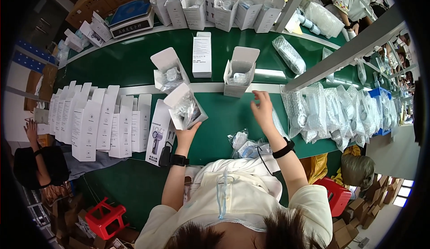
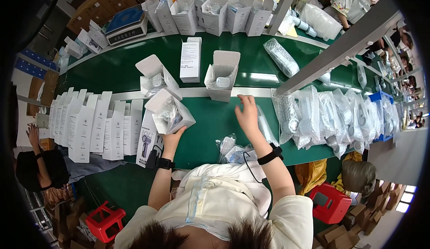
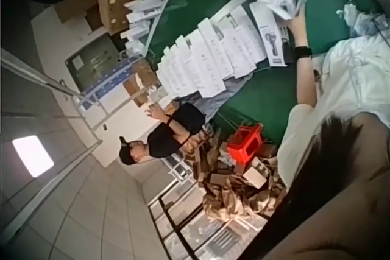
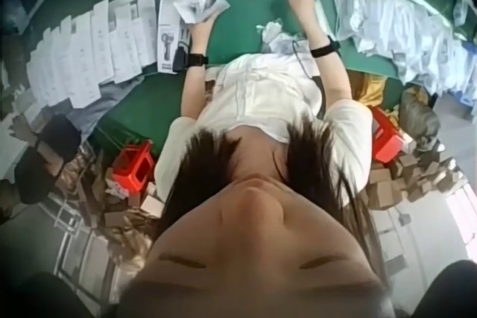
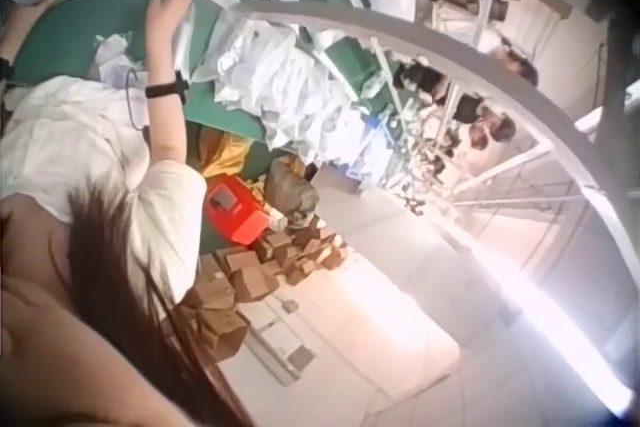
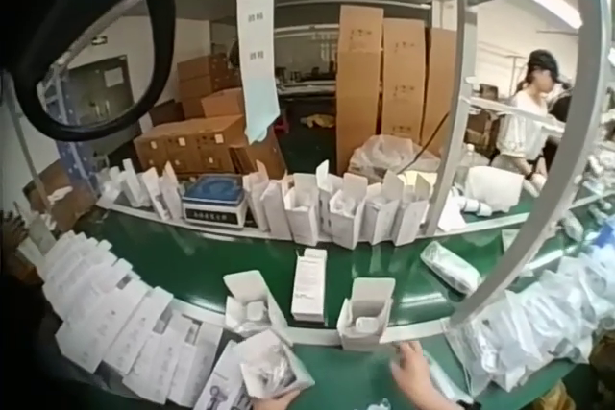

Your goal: The person packages handheld fans by hand, placing a bubble-wrapped fan and a small plastic bag into a white box. They then close the box flaps and set the completed package onto the green assembly line.

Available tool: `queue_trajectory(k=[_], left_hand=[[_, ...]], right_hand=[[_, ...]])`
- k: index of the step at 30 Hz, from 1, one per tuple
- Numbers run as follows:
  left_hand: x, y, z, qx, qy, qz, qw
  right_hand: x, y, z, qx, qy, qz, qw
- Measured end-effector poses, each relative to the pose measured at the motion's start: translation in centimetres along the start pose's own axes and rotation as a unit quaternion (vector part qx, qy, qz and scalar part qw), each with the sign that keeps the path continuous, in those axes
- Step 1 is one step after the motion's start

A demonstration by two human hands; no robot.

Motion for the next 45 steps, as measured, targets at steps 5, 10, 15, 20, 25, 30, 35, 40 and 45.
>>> queue_trajectory(k=[5,10,15,20,25,30,35,40,45], left_hand=[[-6.6,1.1,-10.1,0.099,0.172,-0.151,0.968],[-19.2,0.3,-17.2,0.122,0.179,-0.265,0.940],[-28.7,-11.5,-28.1,0.079,0.028,-0.322,0.943],[-20.7,-31.1,-15.2,-0.133,-0.213,-0.036,0.967],[-4.0,-32.8,-4.0,-0.225,-0.035,0.297,0.927],[1.2,-33.2,1.2,-0.197,-0.011,0.350,0.916],[-1.8,-33.4,1.8,-0.165,0.002,0.280,0.946],[-11.0,-29.4,-6.2,0.030,-0.216,0.009,0.976],[-15.8,-21.5,-6.4,0.083,-0.237,-0.100,0.963]], right_hand=[[-6.4,-6.5,-2.0,0.015,-0.224,-0.152,0.963],[-5.0,-11.9,1.7,0.048,-0.279,-0.049,0.958],[-2.1,-11.6,-1.3,0.090,-0.301,0.007,0.949],[0.6,-9.7,-2.1,0.156,-0.349,0.029,0.924],[1.7,-7.5,-3.5,0.177,-0.352,0.039,0.918],[1.6,-6.6,-4.2,0.203,-0.330,0.036,0.921],[1.4,-6.9,-4.1,0.219,-0.336,0.039,0.915],[0.6,-6.1,-3.0,0.213,-0.337,0.019,0.917],[1.0,-5.1,-1.7,0.201,-0.353,0.033,0.913]])
Point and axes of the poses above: each hand's wrist, its own y-axis away from the middle knuckle, its own x-axis out of the palm, z = x × y, the point moved 9 cm from there along -y, towards the middle knuckle
